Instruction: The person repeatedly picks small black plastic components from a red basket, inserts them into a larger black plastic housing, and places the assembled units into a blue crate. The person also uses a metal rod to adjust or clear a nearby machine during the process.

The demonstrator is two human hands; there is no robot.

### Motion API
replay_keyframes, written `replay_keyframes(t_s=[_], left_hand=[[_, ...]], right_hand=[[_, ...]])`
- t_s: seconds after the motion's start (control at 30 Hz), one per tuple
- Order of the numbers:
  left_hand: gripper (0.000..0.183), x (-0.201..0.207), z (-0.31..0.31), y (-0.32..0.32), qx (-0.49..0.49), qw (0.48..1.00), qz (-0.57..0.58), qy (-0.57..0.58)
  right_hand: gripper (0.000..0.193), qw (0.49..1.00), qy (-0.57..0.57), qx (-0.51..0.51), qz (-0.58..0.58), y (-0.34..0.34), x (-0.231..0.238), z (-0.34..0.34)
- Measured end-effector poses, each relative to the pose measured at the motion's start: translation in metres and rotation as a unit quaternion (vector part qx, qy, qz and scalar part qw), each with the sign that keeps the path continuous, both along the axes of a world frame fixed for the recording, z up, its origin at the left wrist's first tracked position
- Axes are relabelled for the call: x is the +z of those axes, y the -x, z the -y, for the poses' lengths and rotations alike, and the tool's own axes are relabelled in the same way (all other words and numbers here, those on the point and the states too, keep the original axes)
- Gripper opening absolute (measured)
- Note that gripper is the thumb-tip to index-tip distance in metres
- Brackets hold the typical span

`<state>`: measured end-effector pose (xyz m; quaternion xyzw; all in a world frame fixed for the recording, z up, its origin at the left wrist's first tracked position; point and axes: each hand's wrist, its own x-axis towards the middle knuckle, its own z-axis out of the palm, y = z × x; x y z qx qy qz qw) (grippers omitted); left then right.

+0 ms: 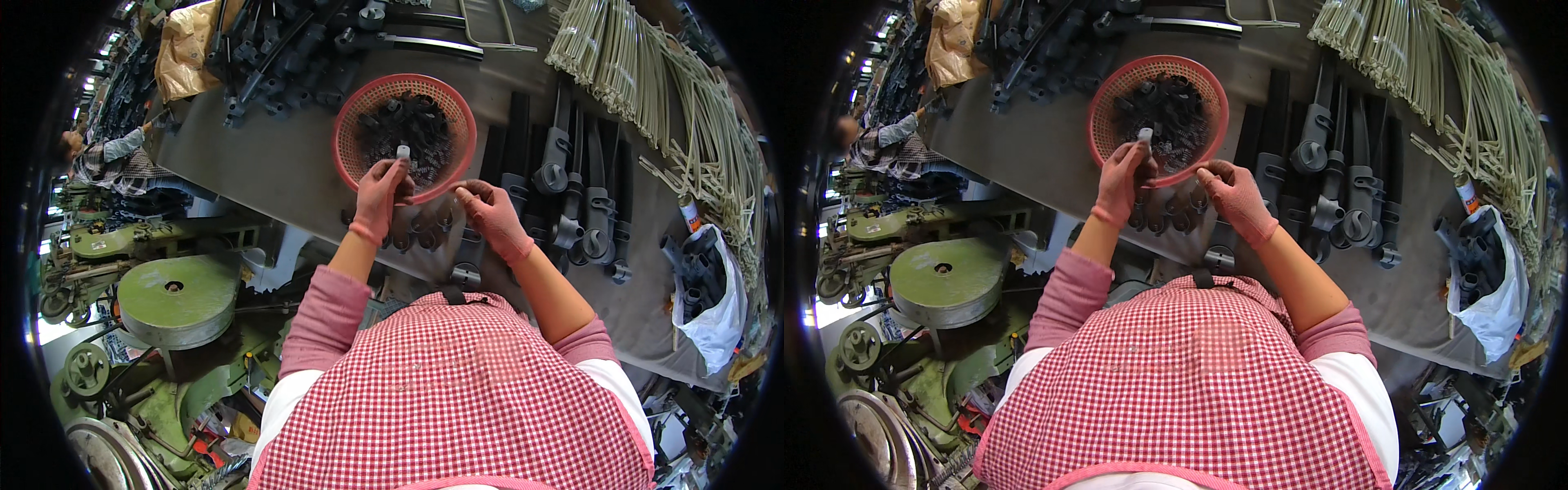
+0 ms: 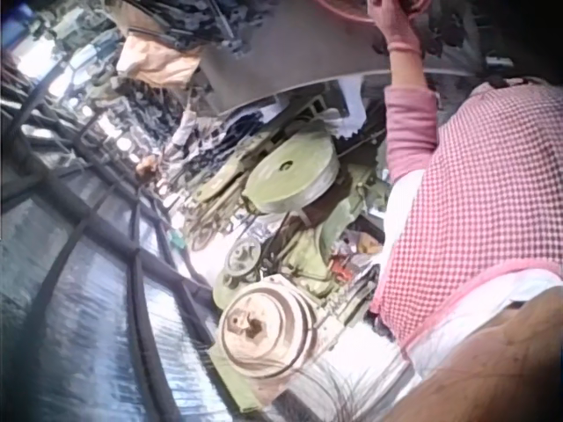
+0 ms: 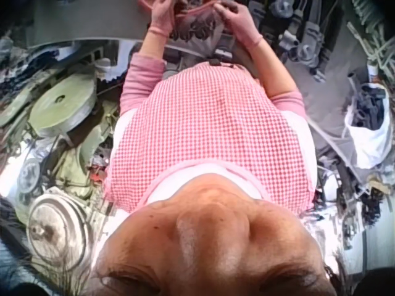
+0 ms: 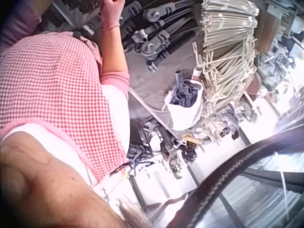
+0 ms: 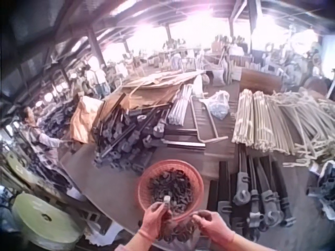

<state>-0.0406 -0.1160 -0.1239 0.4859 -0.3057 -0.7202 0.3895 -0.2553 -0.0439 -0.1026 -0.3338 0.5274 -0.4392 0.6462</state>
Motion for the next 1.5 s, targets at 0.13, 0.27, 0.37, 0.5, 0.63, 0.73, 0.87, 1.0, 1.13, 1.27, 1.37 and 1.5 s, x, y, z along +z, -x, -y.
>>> replay_keyframes(t_s=[0.13,0.27,0.37,0.5,0.63,0.73,0.87,1.0,1.13,1.27,1.37,1.5], left_hand=[[0.021,0.055,-0.050,-0.005,-0.003,0.997,-0.061,0.056],[0.018,0.085,-0.082,-0.013,-0.029,0.991,-0.036,0.122],[0.017,0.093,-0.099,-0.024,-0.020,0.987,-0.073,0.141],[0.016,0.087,-0.122,-0.044,-0.055,0.983,-0.060,0.162],[0.016,0.066,-0.149,-0.061,-0.058,0.987,-0.104,0.104],[0.018,0.042,-0.175,-0.064,-0.016,0.989,-0.140,0.037],[0.026,0.010,-0.199,-0.063,-0.033,0.998,-0.043,-0.019],[0.021,-0.014,-0.171,-0.072,-0.129,0.952,0.269,0.065],[0.020,-0.025,-0.102,-0.061,-0.138,0.845,0.410,0.316],[0.021,-0.034,-0.015,-0.030,-0.197,0.755,0.527,0.336],[0.038,-0.044,0.037,-0.010,-0.249,0.658,0.629,0.329],[0.055,-0.061,0.090,0.009,-0.377,0.522,0.700,0.310]], right_hand=[[0.021,0.990,0.117,0.034,0.077,-0.020,0.038,-0.007],[0.022,0.989,0.140,0.024,0.032,-0.049,0.064,-0.018],[0.020,0.977,0.206,0.047,-0.025,-0.065,0.075,-0.026],[0.018,0.961,0.207,0.138,-0.119,-0.067,0.080,-0.041],[0.019,0.982,0.150,0.099,-0.058,-0.084,0.069,-0.066],[0.035,0.970,0.154,0.148,-0.113,-0.096,0.052,-0.093],[0.032,0.910,0.170,0.255,-0.279,-0.085,0.014,-0.108],[0.033,0.756,0.179,0.379,-0.503,-0.075,-0.048,-0.091],[0.031,0.673,0.141,0.475,-0.549,-0.089,-0.096,-0.073],[0.035,0.663,0.101,0.458,-0.584,-0.090,-0.112,-0.053],[0.031,0.671,0.111,0.471,-0.561,-0.067,-0.108,-0.047],[0.029,0.693,0.139,0.483,-0.518,-0.048,-0.102,-0.046]])
